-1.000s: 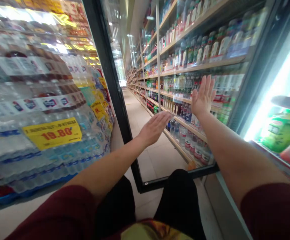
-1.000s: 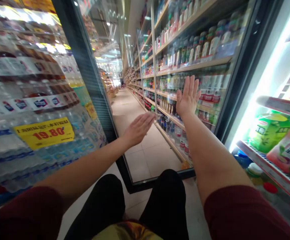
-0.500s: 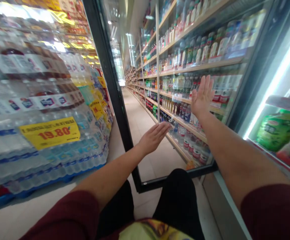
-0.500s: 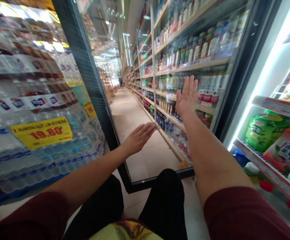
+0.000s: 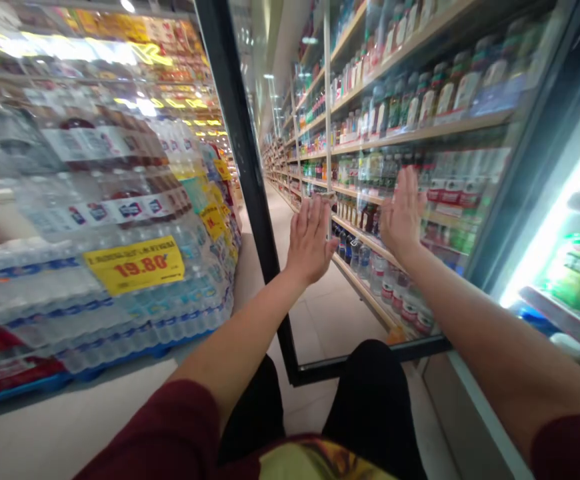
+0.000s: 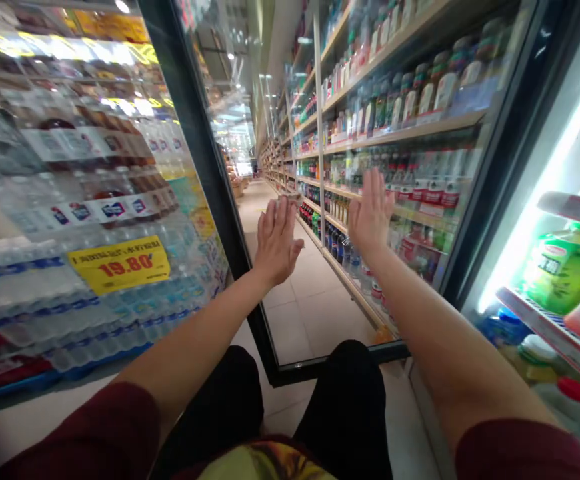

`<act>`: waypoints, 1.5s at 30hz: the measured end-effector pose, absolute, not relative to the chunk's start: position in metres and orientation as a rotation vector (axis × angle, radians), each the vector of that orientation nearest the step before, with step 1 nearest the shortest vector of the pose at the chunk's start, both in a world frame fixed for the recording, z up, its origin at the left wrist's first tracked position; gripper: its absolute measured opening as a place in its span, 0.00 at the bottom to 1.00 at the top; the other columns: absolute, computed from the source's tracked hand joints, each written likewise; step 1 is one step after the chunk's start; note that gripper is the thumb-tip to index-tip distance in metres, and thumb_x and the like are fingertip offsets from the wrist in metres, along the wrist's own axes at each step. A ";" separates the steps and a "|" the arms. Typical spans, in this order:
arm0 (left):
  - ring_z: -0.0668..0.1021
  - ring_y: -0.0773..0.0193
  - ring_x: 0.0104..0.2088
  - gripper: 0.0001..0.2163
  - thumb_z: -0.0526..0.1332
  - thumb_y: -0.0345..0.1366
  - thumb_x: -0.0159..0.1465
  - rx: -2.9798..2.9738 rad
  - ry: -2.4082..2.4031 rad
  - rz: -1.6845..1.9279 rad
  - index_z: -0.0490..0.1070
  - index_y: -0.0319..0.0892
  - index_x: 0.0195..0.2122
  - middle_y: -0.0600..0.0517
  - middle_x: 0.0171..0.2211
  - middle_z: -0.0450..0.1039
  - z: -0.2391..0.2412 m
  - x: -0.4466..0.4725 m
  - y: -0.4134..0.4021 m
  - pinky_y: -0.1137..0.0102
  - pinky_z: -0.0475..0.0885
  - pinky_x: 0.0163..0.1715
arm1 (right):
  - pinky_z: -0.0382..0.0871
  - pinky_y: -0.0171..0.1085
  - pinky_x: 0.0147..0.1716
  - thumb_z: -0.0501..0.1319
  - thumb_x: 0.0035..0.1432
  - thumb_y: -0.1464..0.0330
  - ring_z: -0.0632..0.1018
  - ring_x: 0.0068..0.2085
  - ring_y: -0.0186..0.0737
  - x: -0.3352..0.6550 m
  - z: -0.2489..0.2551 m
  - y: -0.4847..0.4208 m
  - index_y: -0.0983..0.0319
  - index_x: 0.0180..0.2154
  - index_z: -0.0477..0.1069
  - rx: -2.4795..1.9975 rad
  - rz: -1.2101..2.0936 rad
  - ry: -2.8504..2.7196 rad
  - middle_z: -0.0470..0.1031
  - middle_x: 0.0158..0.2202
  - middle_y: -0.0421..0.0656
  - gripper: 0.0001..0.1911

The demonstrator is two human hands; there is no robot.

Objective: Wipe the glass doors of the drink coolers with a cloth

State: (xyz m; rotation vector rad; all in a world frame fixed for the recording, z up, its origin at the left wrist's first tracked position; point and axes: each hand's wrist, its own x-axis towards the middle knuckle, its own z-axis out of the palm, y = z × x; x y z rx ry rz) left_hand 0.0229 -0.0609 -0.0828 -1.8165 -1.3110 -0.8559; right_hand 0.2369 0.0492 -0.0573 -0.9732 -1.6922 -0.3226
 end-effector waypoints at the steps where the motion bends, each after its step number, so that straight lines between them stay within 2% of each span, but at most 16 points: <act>1: 0.35 0.48 0.79 0.35 0.46 0.49 0.81 -1.841 -1.319 -0.886 0.28 0.41 0.80 0.37 0.80 0.37 -0.084 0.027 -0.061 0.43 0.43 0.76 | 0.42 0.63 0.77 0.40 0.76 0.61 0.46 0.80 0.49 0.223 -0.065 0.036 0.63 0.79 0.42 -0.860 -0.368 -1.799 0.45 0.81 0.50 0.36; 4: 0.33 0.52 0.78 0.35 0.38 0.48 0.82 -1.866 -1.324 -0.990 0.14 0.42 0.78 0.37 0.80 0.33 -0.082 0.036 -0.064 0.46 0.46 0.76 | 0.46 0.54 0.78 0.39 0.77 0.60 0.49 0.80 0.46 0.180 -0.086 0.000 0.57 0.79 0.46 -0.620 -0.401 -2.058 0.50 0.80 0.42 0.35; 7: 0.36 0.57 0.79 0.35 0.38 0.43 0.81 -1.838 -1.310 -1.041 0.07 0.41 0.75 0.40 0.81 0.29 -0.073 0.032 -0.072 0.51 0.49 0.77 | 0.46 0.54 0.78 0.40 0.77 0.63 0.50 0.80 0.46 0.153 -0.095 -0.017 0.57 0.79 0.48 -0.642 -0.379 -2.075 0.52 0.79 0.41 0.33; 10: 0.37 0.55 0.79 0.35 0.43 0.39 0.80 -1.706 -1.310 -1.054 0.17 0.42 0.79 0.42 0.81 0.29 -0.062 0.017 -0.077 0.51 0.47 0.78 | 0.43 0.55 0.78 0.45 0.76 0.64 0.53 0.79 0.45 0.153 -0.095 -0.013 0.57 0.77 0.57 -0.611 -0.426 -2.075 0.56 0.78 0.44 0.31; 13: 0.35 0.52 0.78 0.33 0.48 0.36 0.79 -1.570 -1.345 -1.022 0.33 0.39 0.81 0.40 0.80 0.37 -0.058 0.005 -0.070 0.45 0.40 0.77 | 0.43 0.55 0.78 0.46 0.74 0.68 0.57 0.78 0.45 0.175 -0.092 0.006 0.58 0.74 0.63 -0.631 -0.443 -2.001 0.61 0.76 0.45 0.31; 16: 0.32 0.46 0.77 0.34 0.56 0.40 0.78 -1.539 -1.376 -0.924 0.44 0.36 0.80 0.35 0.79 0.42 -0.061 0.004 -0.059 0.39 0.39 0.76 | 0.48 0.61 0.76 0.44 0.69 0.70 0.55 0.78 0.49 0.198 -0.087 0.029 0.66 0.74 0.61 -0.907 -0.312 -1.633 0.59 0.76 0.53 0.35; 18: 0.31 0.43 0.77 0.35 0.59 0.42 0.77 -1.535 -1.377 -0.893 0.47 0.34 0.79 0.32 0.79 0.42 -0.063 0.006 -0.053 0.36 0.38 0.76 | 0.50 0.65 0.74 0.43 0.67 0.68 0.52 0.79 0.54 0.205 -0.083 0.037 0.73 0.75 0.56 -1.036 -0.225 -1.436 0.56 0.77 0.59 0.38; 20: 0.31 0.42 0.77 0.35 0.59 0.42 0.77 -1.532 -1.367 -0.898 0.47 0.32 0.79 0.31 0.78 0.42 -0.065 0.006 -0.050 0.35 0.38 0.75 | 0.49 0.66 0.74 0.43 0.70 0.63 0.49 0.79 0.57 0.203 -0.079 0.036 0.75 0.76 0.52 -1.041 -0.221 -1.442 0.52 0.77 0.62 0.39; 24: 0.33 0.40 0.77 0.36 0.59 0.42 0.77 -1.532 -1.357 -0.896 0.46 0.34 0.79 0.32 0.78 0.41 -0.065 0.003 -0.048 0.33 0.40 0.75 | 0.47 0.61 0.76 0.44 0.74 0.53 0.49 0.80 0.53 0.193 -0.064 0.031 0.68 0.77 0.50 -0.900 -0.361 -1.690 0.50 0.78 0.58 0.39; 27: 0.35 0.39 0.77 0.36 0.58 0.42 0.77 -1.516 -1.342 -0.885 0.44 0.34 0.80 0.31 0.78 0.41 -0.065 -0.001 -0.045 0.33 0.41 0.75 | 0.48 0.61 0.76 0.40 0.77 0.55 0.52 0.79 0.51 0.196 -0.048 0.040 0.65 0.77 0.50 -0.929 -0.383 -1.638 0.53 0.78 0.56 0.36; 30: 0.34 0.39 0.77 0.37 0.58 0.41 0.78 -1.493 -1.317 -0.880 0.41 0.35 0.80 0.32 0.78 0.41 -0.067 -0.001 -0.044 0.33 0.42 0.75 | 0.49 0.64 0.75 0.39 0.77 0.57 0.51 0.79 0.53 0.198 -0.035 0.048 0.66 0.78 0.49 -1.006 -0.345 -1.487 0.52 0.78 0.57 0.36; 36: 0.30 0.41 0.76 0.34 0.59 0.41 0.77 -1.472 -1.344 -0.830 0.49 0.30 0.78 0.31 0.78 0.41 -0.067 0.002 -0.046 0.35 0.42 0.75 | 0.44 0.55 0.78 0.43 0.74 0.62 0.49 0.80 0.46 0.188 -0.019 0.037 0.66 0.77 0.53 -0.774 -0.512 -1.872 0.52 0.79 0.50 0.35; 39: 0.30 0.42 0.76 0.35 0.60 0.41 0.77 -1.484 -1.361 -0.849 0.48 0.31 0.79 0.32 0.78 0.40 -0.067 0.003 -0.046 0.36 0.41 0.76 | 0.39 0.61 0.77 0.43 0.73 0.62 0.49 0.80 0.48 0.195 -0.002 0.044 0.65 0.77 0.50 -0.867 -0.444 -1.775 0.49 0.80 0.50 0.35; 41: 0.31 0.42 0.76 0.37 0.60 0.41 0.77 -1.498 -1.361 -0.867 0.45 0.32 0.79 0.33 0.78 0.40 -0.067 0.002 -0.046 0.35 0.40 0.76 | 0.41 0.64 0.77 0.41 0.73 0.63 0.47 0.80 0.53 0.196 0.009 0.050 0.71 0.77 0.47 -0.988 -0.335 -1.593 0.46 0.80 0.56 0.37; 43: 0.31 0.43 0.76 0.37 0.59 0.41 0.77 -1.503 -1.356 -0.869 0.43 0.33 0.80 0.33 0.78 0.40 -0.068 0.002 -0.046 0.35 0.39 0.76 | 0.43 0.62 0.77 0.41 0.73 0.63 0.45 0.80 0.53 0.189 0.016 0.049 0.73 0.77 0.47 -1.022 -0.291 -1.524 0.45 0.80 0.57 0.37; 45: 0.30 0.42 0.76 0.36 0.59 0.41 0.77 -1.494 -1.363 -0.850 0.45 0.31 0.79 0.33 0.78 0.39 -0.067 0.002 -0.047 0.35 0.40 0.76 | 0.42 0.57 0.78 0.43 0.73 0.64 0.45 0.80 0.49 0.177 0.018 0.041 0.70 0.77 0.50 -0.912 -0.380 -1.673 0.46 0.80 0.52 0.36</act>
